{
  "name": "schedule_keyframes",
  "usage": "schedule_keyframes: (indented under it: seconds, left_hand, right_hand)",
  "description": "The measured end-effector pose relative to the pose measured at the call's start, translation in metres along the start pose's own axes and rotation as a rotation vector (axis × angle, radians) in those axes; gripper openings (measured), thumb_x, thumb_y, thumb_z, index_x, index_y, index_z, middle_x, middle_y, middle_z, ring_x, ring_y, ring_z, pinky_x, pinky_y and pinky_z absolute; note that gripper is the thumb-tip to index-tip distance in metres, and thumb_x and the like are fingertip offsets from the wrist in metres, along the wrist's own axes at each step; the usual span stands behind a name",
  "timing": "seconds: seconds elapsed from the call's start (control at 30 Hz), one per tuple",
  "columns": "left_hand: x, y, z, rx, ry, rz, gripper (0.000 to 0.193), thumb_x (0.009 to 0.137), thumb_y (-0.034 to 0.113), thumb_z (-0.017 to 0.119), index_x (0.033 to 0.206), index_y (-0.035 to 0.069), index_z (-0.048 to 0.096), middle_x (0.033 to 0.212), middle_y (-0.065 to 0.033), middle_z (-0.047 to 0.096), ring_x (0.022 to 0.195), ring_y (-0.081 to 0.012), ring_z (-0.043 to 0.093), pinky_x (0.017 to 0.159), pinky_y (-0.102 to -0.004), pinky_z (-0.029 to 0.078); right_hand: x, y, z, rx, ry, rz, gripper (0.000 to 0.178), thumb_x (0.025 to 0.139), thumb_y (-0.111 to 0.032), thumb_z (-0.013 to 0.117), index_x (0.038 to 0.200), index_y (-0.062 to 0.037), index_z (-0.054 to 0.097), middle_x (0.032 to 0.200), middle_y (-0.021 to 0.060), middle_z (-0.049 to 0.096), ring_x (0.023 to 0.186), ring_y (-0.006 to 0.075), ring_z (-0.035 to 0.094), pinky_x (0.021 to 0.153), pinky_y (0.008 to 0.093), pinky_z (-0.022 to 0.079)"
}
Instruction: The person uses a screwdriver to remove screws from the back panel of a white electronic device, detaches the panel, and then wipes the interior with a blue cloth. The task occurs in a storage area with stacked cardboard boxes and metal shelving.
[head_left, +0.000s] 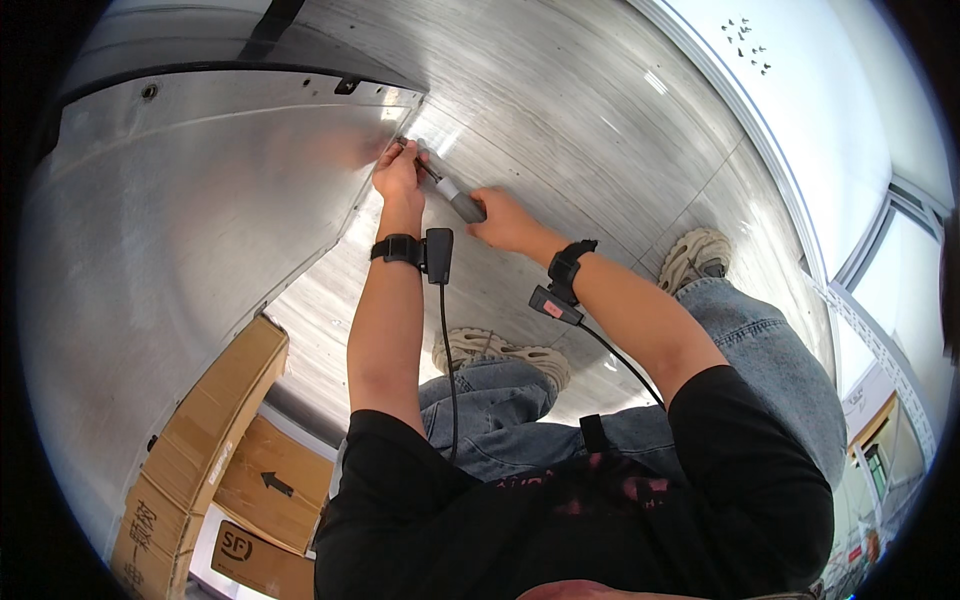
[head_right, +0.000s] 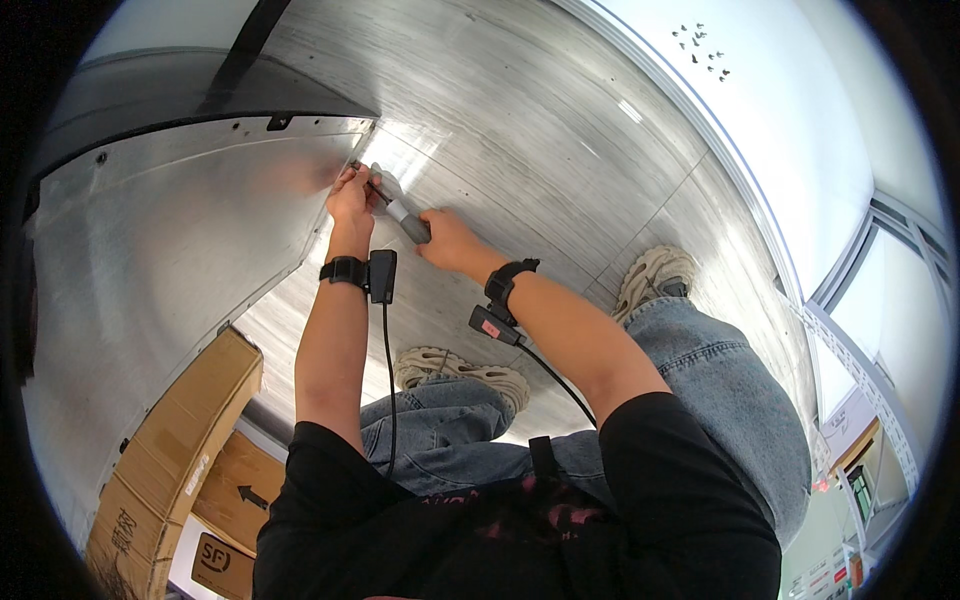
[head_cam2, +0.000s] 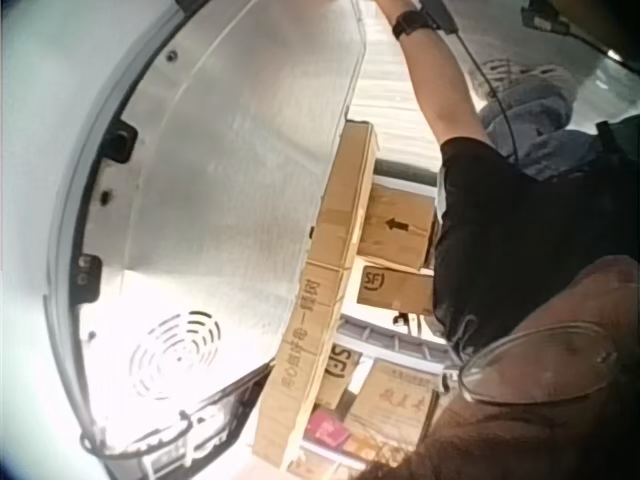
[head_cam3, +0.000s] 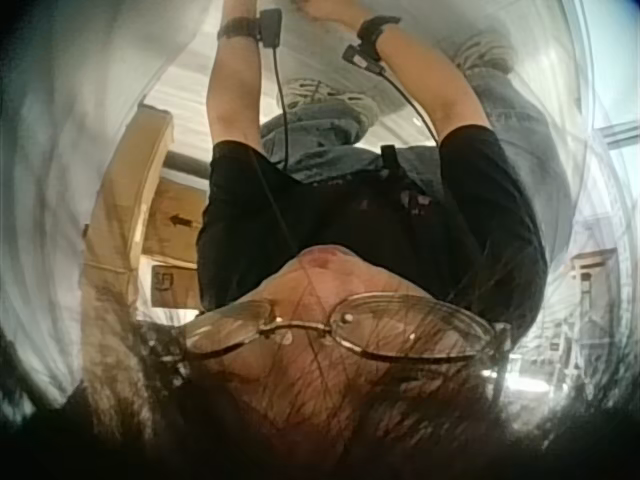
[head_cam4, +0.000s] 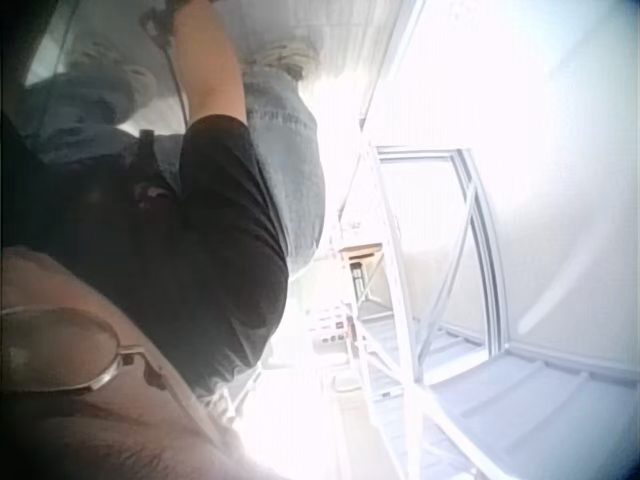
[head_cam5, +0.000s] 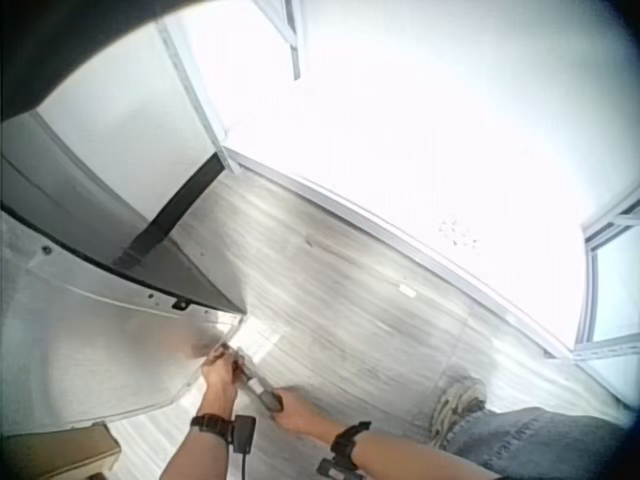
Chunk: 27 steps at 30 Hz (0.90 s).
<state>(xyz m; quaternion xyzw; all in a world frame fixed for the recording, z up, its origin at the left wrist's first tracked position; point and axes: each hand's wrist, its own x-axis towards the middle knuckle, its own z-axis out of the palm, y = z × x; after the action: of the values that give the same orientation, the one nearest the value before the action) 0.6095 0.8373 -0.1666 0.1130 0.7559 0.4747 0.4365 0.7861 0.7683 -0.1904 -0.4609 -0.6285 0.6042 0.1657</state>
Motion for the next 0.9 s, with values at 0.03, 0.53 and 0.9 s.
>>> schedule_keyframes:
  seconds: [0.03, 0.53, 0.9]
  left_hand:
    - [-0.002, 0.002, 0.002, -0.002, 0.015, -0.02, 0.014, 0.089, 0.009, 0.063, 0.101, 0.009, 0.056, 0.085, -0.0042, 0.066, 0.068, -0.0173, 0.066, 0.054, -0.0287, 0.048]
    - [-0.012, 0.004, 0.007, -0.04, 0.014, -0.002, 0.009, 0.091, 0.006, 0.057, 0.099, 0.005, 0.056, 0.082, -0.0055, 0.064, 0.063, -0.0155, 0.065, 0.049, -0.0262, 0.047]
    - [-0.014, 0.005, 0.005, -0.138, -0.055, -0.043, 0.014, 0.093, 0.004, 0.05, 0.106, 0.005, 0.055, 0.085, -0.0072, 0.064, 0.069, -0.0188, 0.067, 0.056, -0.0289, 0.051]
  right_hand:
    - [-0.001, 0.001, 0.003, -0.029, 0.08, -0.05, 0.059, 0.08, -0.014, 0.07, 0.128, 0.0024, 0.042, 0.105, 0.0152, 0.059, 0.077, 0.0221, 0.062, 0.06, 0.0342, 0.051]
    - [-0.012, -0.013, -0.007, 0.03, 0.057, 0.025, 0.055, 0.079, -0.01, 0.067, 0.128, -0.0021, 0.043, 0.114, 0.0222, 0.056, 0.107, 0.0352, 0.055, 0.09, 0.04, 0.044]
    - [-0.005, -0.002, -0.004, 0.553, -0.113, 0.247, 0.056, 0.082, -0.009, 0.062, 0.131, -0.004, 0.037, 0.106, 0.0111, 0.056, 0.082, 0.0169, 0.06, 0.064, 0.0333, 0.053]
